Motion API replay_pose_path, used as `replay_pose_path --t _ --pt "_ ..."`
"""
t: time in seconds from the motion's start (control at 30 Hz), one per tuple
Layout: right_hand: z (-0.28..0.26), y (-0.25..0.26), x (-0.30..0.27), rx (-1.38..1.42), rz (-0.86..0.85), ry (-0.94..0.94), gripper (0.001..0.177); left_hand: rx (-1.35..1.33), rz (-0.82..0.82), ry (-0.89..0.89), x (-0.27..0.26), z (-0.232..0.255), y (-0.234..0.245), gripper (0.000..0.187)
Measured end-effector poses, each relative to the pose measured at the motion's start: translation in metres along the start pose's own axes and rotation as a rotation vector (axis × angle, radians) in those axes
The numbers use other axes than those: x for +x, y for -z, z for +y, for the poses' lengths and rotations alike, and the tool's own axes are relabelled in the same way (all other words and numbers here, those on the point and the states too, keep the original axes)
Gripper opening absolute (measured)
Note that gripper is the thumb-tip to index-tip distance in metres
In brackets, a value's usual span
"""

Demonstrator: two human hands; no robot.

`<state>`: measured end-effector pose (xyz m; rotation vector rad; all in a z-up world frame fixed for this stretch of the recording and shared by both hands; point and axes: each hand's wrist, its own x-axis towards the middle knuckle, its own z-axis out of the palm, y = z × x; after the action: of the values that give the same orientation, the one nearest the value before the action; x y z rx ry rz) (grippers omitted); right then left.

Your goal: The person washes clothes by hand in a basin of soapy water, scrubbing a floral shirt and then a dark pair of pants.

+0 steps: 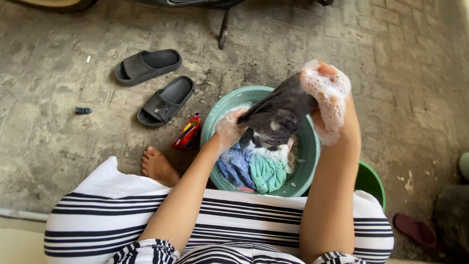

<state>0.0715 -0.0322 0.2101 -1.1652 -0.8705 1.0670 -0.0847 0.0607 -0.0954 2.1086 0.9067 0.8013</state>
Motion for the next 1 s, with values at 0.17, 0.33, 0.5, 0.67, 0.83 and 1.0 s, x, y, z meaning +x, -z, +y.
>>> replay_pose_path --t 0.17,0.33,0.5,0.67,0.83,1.0 --pt "0.017 0.013 0.019 -0.417 0.224 -0.246 0.01 -0.036 -0.091 0.155 0.008 0.005 -0.001 0.037" --pt "0.041 0.035 0.031 -0.435 0.17 -0.287 0.013 -0.122 -0.07 0.186 0.016 0.001 -0.005 0.034" --pt "0.034 0.042 0.025 -0.435 0.346 -0.377 0.012 -0.226 -0.029 0.293 0.025 0.021 0.01 0.027" --pt "0.054 0.046 0.025 -0.296 0.101 -0.251 0.011 -0.343 -0.084 0.254 0.033 0.044 0.029 0.033" --pt "0.066 0.035 0.021 -0.42 -0.058 -0.282 0.018 -0.146 -0.304 -0.086 0.025 0.051 -0.005 0.062" --pt "0.04 0.042 0.012 -0.172 -0.062 -0.254 0.014 0.015 -0.318 -0.082 0.0 0.036 -0.017 0.046"
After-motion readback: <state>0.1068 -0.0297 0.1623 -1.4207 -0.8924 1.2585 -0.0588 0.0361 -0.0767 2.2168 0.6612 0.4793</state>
